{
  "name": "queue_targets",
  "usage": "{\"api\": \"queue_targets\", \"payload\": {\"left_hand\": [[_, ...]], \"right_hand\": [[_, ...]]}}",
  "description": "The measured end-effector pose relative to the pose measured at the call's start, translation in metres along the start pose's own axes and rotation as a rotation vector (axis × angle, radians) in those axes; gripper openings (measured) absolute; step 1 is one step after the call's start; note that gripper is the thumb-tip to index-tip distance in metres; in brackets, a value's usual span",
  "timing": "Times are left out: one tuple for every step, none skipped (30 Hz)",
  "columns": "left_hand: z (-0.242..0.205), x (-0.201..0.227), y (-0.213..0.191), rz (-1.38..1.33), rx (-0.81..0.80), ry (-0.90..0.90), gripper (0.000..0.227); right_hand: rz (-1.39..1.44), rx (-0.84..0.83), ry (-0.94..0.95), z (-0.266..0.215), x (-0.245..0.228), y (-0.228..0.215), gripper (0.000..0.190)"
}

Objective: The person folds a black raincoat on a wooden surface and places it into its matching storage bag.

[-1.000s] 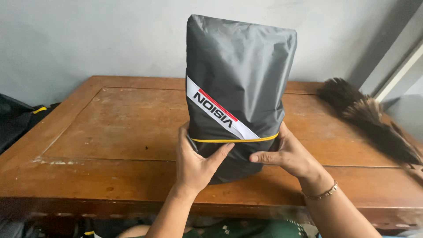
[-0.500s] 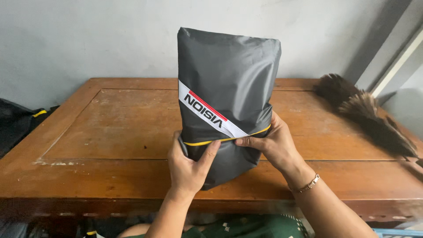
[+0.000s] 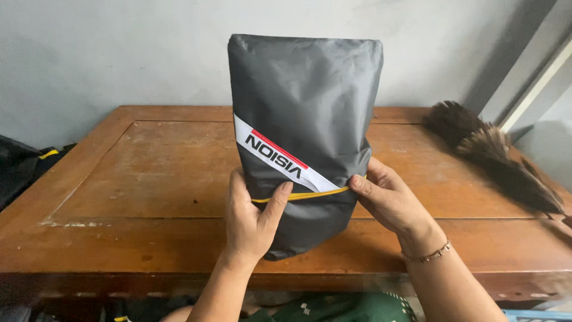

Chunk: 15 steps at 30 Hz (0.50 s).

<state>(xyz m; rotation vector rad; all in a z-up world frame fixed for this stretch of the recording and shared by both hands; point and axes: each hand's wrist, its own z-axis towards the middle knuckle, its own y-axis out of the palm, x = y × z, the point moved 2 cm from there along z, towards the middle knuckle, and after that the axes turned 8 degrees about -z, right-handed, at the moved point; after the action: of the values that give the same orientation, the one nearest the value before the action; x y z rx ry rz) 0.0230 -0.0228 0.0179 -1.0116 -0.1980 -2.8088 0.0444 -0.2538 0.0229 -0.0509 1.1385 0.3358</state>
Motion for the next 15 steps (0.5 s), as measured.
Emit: {"api": "queue_targets", "payload": {"left_hand": [[-0.001, 0.004, 0.001, 0.033, 0.012, 0.012, 0.038], [-0.004, 0.008, 0.001, 0.069, 0.029, 0.022, 0.038], [-0.008, 0.007, 0.002, 0.068, 0.031, 0.017, 0.038], [-0.011, 0.005, 0.002, 0.08, 0.042, 0.027, 0.035], [-0.013, 0.005, 0.002, 0.092, 0.053, 0.037, 0.032], [-0.015, 0.003, 0.001, 0.092, 0.054, 0.041, 0.032], [-0.017, 0.002, 0.001, 0.122, 0.052, 0.043, 0.03], [-0.021, 0.001, 0.0, 0.153, 0.049, 0.039, 0.03], [-0.026, -0.001, -0.002, 0.155, 0.049, 0.036, 0.03], [-0.026, -0.002, -0.003, 0.192, 0.05, 0.029, 0.031], [-0.027, -0.003, -0.003, 0.229, 0.051, 0.022, 0.033], [-0.019, 0.008, -0.008, 0.228, 0.053, 0.027, 0.033], [-0.011, 0.018, -0.01, 0.187, -0.016, 0.066, 0.037], [-0.005, 0.029, -0.013, 0.144, -0.087, 0.1, 0.044], [0.0, 0.038, -0.013, 0.143, -0.088, 0.097, 0.044]], "right_hand": [[-0.017, 0.003, -0.013, 0.001, 0.0, 0.0, 0.029], [-0.035, 0.001, -0.023, 0.001, 0.0, 0.001, 0.025], [-0.037, 0.001, -0.018, 0.001, 0.003, -0.002, 0.025], [-0.044, -0.006, -0.021, 0.003, 0.005, -0.004, 0.025], [-0.051, -0.014, -0.024, 0.005, 0.007, -0.007, 0.025], [-0.051, -0.016, -0.028, 0.006, 0.007, -0.012, 0.025], [-0.052, -0.125, -0.017, 0.006, 0.007, -0.015, 0.031], [-0.05, -0.232, 0.002, 0.004, 0.009, -0.017, 0.037], [-0.048, -0.232, 0.004, 0.0, 0.007, -0.016, 0.037], [-0.083, -0.235, 0.015, 0.0, 0.005, -0.014, 0.039], [-0.118, -0.239, 0.026, 0.0, 0.002, -0.013, 0.041], [-0.12, -0.241, 0.022, 0.0, 0.0, -0.012, 0.041], [-0.106, -0.266, 0.018, 0.001, -0.002, -0.012, 0.044], [-0.09, -0.287, 0.02, -0.002, -0.002, -0.011, 0.047], [-0.091, -0.285, 0.022, -0.002, -0.001, -0.013, 0.047]]}}
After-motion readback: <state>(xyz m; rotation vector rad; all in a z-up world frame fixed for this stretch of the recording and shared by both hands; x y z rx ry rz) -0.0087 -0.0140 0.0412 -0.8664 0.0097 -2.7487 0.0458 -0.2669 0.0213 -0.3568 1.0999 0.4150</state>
